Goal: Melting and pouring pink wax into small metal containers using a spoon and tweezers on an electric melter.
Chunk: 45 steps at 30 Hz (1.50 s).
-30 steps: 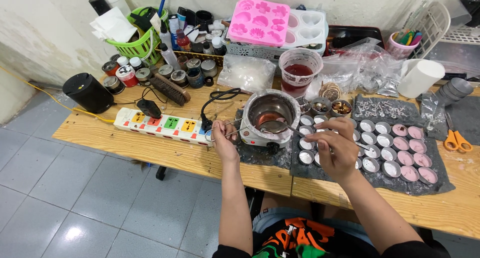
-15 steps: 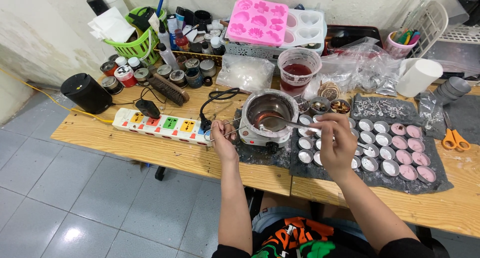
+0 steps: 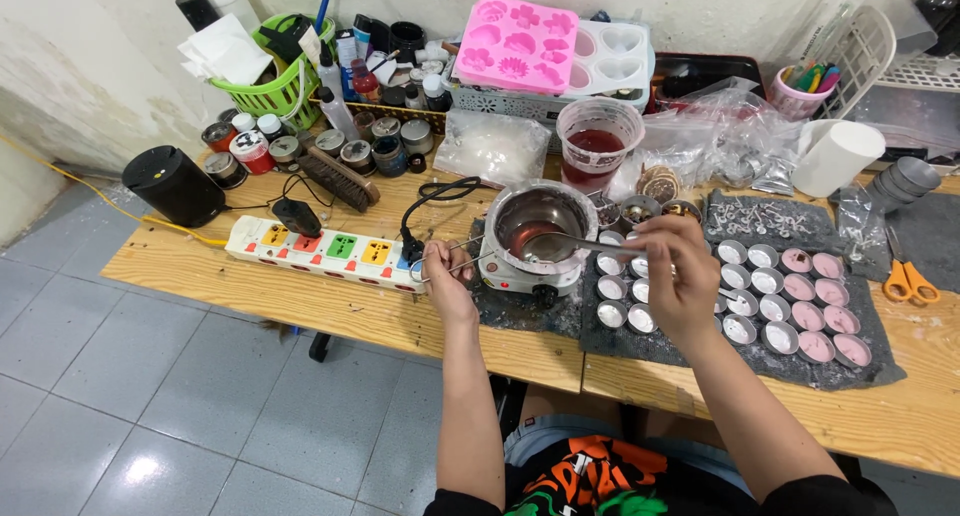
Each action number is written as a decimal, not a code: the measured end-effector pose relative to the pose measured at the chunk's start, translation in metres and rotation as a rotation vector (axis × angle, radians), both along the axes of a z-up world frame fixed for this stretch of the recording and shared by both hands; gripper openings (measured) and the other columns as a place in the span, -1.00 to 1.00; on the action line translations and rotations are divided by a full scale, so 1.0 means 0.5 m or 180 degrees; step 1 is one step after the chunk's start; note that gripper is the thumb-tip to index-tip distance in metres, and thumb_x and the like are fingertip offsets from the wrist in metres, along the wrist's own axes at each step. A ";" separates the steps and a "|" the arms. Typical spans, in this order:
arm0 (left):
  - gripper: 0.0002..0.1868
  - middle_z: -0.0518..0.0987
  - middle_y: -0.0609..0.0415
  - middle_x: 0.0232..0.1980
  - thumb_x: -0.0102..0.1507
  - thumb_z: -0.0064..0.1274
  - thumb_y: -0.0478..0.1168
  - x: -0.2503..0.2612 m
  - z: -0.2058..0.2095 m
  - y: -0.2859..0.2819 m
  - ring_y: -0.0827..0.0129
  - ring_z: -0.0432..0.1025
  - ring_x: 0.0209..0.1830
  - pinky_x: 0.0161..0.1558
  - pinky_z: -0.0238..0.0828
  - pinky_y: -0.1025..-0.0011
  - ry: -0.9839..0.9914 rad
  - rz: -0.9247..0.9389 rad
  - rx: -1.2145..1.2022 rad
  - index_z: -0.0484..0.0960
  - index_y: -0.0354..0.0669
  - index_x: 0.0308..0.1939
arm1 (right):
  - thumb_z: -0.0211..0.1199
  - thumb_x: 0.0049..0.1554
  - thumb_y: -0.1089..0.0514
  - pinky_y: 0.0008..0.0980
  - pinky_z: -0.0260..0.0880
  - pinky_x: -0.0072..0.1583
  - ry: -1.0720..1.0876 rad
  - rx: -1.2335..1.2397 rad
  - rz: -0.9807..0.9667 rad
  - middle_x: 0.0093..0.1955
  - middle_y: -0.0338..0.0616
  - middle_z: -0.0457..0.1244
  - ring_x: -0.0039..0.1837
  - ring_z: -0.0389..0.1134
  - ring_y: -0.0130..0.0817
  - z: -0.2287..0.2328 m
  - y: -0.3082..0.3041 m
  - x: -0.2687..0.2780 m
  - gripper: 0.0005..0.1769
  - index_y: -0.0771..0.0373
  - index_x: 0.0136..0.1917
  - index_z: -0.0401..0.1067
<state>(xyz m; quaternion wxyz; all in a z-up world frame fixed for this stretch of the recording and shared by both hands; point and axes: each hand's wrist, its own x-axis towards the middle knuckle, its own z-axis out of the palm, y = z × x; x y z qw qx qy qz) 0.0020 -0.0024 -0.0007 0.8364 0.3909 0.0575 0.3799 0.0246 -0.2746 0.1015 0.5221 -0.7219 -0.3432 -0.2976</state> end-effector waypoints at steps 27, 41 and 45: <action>-0.67 0.17 0.20 -0.50 0.47 -0.32 -0.07 -0.004 0.006 -0.011 0.51 0.03 -0.53 -0.45 0.01 0.48 -0.0005 0.0035 -0.0015 0.19 -0.06 -0.37 | 0.04 0.45 0.07 -0.51 0.34 0.03 0.1437 0.1334 0.0039 -0.08 -0.15 0.38 -0.08 0.44 -0.46 -0.077 -0.058 0.035 -0.63 0.40 0.03 0.50; -0.63 0.08 0.23 -0.55 0.46 -0.29 -0.03 -0.007 0.011 -0.062 0.53 -0.03 -0.60 -0.52 -0.09 0.50 -0.0075 0.0426 0.0032 0.10 0.02 -0.43 | 0.02 0.52 0.08 -0.47 0.41 0.07 0.0702 0.2078 -0.0839 0.05 -0.07 0.39 -0.05 0.45 -0.39 -0.067 -0.372 0.096 -0.67 0.38 0.04 0.41; -0.61 0.07 0.24 -0.55 0.45 -0.24 -0.02 -0.003 0.007 -0.077 0.54 -0.09 -0.60 -0.53 -0.14 0.49 -0.0179 0.0636 0.0189 0.10 0.02 -0.43 | 0.01 0.54 0.07 -0.50 0.33 0.03 0.0440 0.1376 -0.1362 0.01 -0.10 0.39 -0.02 0.45 -0.43 -0.067 -0.410 0.130 -0.63 0.40 0.07 0.45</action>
